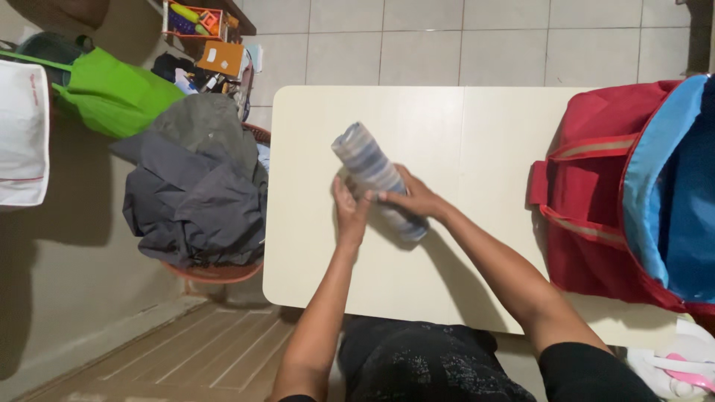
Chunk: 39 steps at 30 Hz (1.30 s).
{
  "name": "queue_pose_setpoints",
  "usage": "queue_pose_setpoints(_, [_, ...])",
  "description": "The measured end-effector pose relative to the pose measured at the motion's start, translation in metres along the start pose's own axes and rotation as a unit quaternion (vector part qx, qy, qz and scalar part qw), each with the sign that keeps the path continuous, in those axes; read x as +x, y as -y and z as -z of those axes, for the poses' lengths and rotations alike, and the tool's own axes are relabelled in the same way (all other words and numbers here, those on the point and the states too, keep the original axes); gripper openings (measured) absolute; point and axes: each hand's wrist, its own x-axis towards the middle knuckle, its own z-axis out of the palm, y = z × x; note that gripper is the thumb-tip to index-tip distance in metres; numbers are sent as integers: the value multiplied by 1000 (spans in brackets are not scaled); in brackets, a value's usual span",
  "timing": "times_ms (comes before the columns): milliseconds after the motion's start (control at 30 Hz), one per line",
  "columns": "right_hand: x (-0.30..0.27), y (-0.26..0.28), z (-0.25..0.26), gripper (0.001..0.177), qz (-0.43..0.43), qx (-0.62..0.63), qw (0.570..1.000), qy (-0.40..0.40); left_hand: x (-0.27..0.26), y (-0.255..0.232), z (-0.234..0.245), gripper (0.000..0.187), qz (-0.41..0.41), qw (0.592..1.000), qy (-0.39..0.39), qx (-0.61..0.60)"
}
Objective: The person places several toiletries into a small beige pouch and puts the pouch into a red and blue bag. Then, the person folds a plaid shirt on the table and places it into the bag.
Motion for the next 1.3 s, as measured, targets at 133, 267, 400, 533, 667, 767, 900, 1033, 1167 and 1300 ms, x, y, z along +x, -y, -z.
queue_pose_setpoints(133, [-48, 20, -29, 94, 41, 11, 998, 42, 13, -21, 10, 86, 35, 982, 100, -156])
queue_pose_setpoints(267, [-88, 27, -47, 97, 48, 6, 999, -7, -9, -59, 4, 78, -8, 981, 149, -125])
queue_pose_setpoints(400, [-125, 17, -53, 98, 78, 53, 995, -27, -37, -82, -10, 84, -63, 963, 242, -98])
queue_pose_setpoints(533, [-175, 14, -33, 91, 58, 17, 998, -17, -68, -116, -30, 86, -83, 937, 338, -32])
queue_pose_setpoints(667, [-222, 22, -39, 80, 48, 57, 993, -91, -96, -163, -51, 89, -123, 899, 419, -30])
queue_pose_setpoints(767, [-249, 16, -43, 71, 97, -35, 978, -180, -107, -191, -65, 93, -185, 866, 464, -23])
queue_pose_setpoints(900, [-282, -5, -26, 59, 101, -19, 971, -218, -112, -218, -89, 99, -262, 826, 498, -31])
queue_pose_setpoints(1033, [-347, -11, 24, 69, 142, -17, 937, -318, -110, -224, -125, 64, -251, 860, 432, -104])
queue_pose_setpoints(1167, [-428, 5, 125, 57, 232, 12, 901, -367, -119, -203, -176, 37, -210, 930, 302, -10])
queue_pose_setpoints(1300, [-460, 26, 232, 51, 257, 22, 884, -389, -131, -192, -246, 40, -165, 940, 266, 138])
